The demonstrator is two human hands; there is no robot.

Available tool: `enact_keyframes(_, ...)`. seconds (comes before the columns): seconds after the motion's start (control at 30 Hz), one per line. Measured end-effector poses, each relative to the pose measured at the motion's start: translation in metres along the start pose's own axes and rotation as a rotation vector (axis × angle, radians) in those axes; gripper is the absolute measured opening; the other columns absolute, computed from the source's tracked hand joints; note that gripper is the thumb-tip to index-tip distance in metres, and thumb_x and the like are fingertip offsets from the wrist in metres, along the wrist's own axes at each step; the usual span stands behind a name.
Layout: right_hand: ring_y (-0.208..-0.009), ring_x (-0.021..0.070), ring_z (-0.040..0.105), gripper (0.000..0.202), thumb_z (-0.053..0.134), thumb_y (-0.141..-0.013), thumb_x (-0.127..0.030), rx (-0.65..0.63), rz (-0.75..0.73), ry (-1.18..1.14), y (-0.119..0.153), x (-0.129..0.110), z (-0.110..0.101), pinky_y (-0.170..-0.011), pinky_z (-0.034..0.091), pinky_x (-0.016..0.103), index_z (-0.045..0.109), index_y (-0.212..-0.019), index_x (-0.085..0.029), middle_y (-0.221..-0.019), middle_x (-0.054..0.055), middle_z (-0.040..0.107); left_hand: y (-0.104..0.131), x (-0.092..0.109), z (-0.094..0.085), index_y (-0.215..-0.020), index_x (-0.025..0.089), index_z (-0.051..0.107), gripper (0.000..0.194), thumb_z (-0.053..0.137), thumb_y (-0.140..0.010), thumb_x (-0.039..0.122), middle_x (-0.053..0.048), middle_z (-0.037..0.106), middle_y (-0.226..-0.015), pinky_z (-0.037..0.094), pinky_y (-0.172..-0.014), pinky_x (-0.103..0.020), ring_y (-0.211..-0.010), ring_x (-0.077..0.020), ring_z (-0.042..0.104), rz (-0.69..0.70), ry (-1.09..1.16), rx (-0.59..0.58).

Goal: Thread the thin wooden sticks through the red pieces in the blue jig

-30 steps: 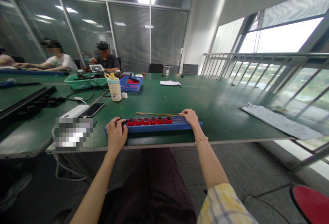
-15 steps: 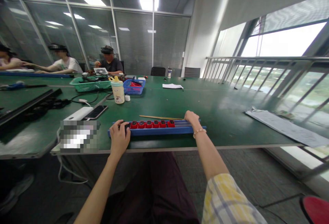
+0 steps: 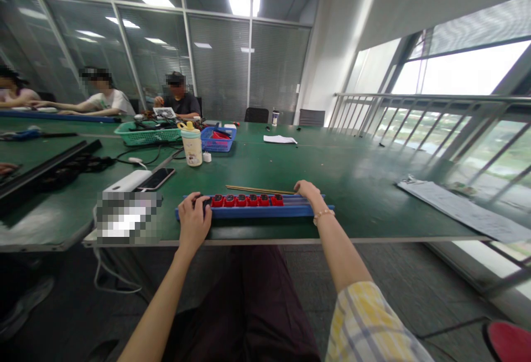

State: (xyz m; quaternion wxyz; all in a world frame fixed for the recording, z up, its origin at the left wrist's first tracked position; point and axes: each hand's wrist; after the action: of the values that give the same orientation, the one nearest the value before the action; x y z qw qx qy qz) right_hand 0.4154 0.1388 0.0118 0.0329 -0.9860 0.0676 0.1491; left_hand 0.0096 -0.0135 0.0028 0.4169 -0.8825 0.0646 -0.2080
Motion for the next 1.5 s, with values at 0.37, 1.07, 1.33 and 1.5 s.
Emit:
enact_keyframes(0.37,-0.074,0.0179,0.070,0.012,0.076,-0.059,-0.010,0.054,-0.084,-0.040,0.000,-0.001,0.001,-0.070,0.052,0.023,0.074,-0.064,-0.021,-0.063,0.002,0.070,0.000,0.000,0.000,-0.112,0.016,0.061,0.028,0.045,-0.092,0.028,-0.017,0.049,-0.128,0.037,-0.106,-0.049,-0.119,-0.0300,0.044,0.001,-0.008,-0.007)
enact_keyframes(1.07,-0.083,0.0207,0.071,0.018,0.063,-0.067,-0.006,-0.126,-0.086,0.042,-0.007,-0.003,0.001,-0.074,0.052,0.025,0.077,-0.069,-0.018,-0.080,0.009,0.077,0.001,-0.001,0.001,-0.113,0.017,0.061,0.029,0.044,-0.092,0.027,-0.016,0.048,-0.128,0.037,-0.106,-0.049,-0.119,-0.0304,0.044,-0.003,-0.015,-0.002)
enact_keyframes(1.33,-0.088,0.0188,0.070,0.023,0.062,-0.069,-0.008,-0.251,-0.100,0.090,-0.003,-0.009,-0.006,-0.075,0.050,0.023,0.079,-0.082,-0.016,-0.089,0.009,0.077,0.001,-0.001,0.002,-0.113,0.016,0.062,0.029,0.045,-0.092,0.027,-0.017,0.048,-0.129,0.039,-0.105,-0.049,-0.119,-0.0299,0.043,-0.002,-0.028,-0.002)
enact_keyframes(1.5,-0.090,0.0216,0.070,0.019,0.065,-0.069,-0.012,-0.282,-0.094,0.137,-0.002,-0.016,-0.010,-0.075,0.049,0.026,0.079,-0.082,-0.014,-0.095,0.012,0.076,0.001,-0.002,0.002,-0.113,0.016,0.062,0.029,0.045,-0.092,0.027,-0.016,0.048,-0.128,0.039,-0.105,-0.049,-0.118,-0.0299,0.043,0.006,-0.024,0.004)
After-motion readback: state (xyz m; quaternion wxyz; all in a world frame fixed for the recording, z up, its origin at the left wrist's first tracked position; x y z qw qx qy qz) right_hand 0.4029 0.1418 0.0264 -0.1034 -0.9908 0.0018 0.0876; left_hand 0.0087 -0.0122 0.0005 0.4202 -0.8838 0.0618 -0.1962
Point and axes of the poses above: each hand's wrist, its own y-axis away from the middle knuckle, its own z-axis out of the palm, x = y × z
